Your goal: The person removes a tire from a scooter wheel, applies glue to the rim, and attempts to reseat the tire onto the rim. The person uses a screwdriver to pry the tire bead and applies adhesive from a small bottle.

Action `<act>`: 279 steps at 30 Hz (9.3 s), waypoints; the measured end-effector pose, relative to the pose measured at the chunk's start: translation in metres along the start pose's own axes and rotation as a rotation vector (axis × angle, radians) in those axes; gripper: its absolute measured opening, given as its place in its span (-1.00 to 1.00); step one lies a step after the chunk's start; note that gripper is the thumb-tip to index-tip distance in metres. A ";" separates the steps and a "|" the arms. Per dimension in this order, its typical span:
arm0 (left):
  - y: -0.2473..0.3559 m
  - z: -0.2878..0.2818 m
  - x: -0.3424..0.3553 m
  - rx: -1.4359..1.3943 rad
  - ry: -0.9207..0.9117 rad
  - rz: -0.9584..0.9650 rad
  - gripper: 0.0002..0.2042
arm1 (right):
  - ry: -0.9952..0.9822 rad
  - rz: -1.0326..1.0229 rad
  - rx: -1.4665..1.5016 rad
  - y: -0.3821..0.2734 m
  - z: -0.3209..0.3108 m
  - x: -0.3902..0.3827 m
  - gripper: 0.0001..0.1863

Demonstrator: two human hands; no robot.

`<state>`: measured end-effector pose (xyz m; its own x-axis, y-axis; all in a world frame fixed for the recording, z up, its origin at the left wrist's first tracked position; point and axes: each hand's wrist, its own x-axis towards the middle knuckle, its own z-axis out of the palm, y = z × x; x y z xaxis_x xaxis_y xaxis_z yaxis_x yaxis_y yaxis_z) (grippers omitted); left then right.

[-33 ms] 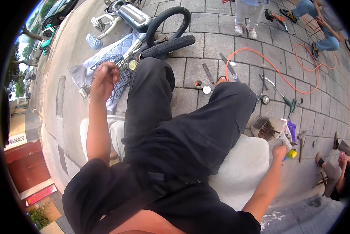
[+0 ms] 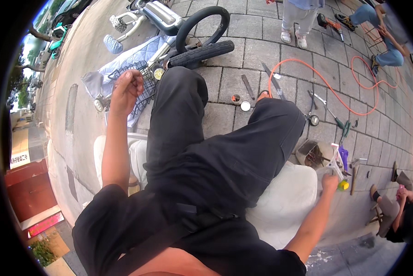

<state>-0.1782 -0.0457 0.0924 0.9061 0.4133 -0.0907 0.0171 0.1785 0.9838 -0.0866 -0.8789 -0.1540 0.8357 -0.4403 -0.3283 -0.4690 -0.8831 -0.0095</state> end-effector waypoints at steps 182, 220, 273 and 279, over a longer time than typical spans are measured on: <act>-0.172 -0.009 0.266 0.777 -0.139 0.070 -0.89 | -1.374 -1.390 -0.359 -0.897 0.004 -0.003 -0.56; -0.148 -0.012 0.278 1.085 -0.322 0.040 -0.15 | -1.235 -1.290 -0.110 -0.889 -0.003 -0.032 -0.27; -0.128 -0.033 0.288 1.122 -0.317 0.022 -0.10 | -0.359 -1.587 0.460 -0.780 0.068 0.044 -0.21; -0.137 -0.050 0.282 1.130 -0.351 0.167 -0.14 | -0.393 -1.608 0.356 -0.785 0.050 0.034 -0.15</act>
<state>0.0533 0.0911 -0.0753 0.9955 0.0585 -0.0742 0.0906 -0.8133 0.5748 0.2954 -0.1926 -0.2052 0.4053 0.9138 0.0274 0.6409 -0.2626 -0.7213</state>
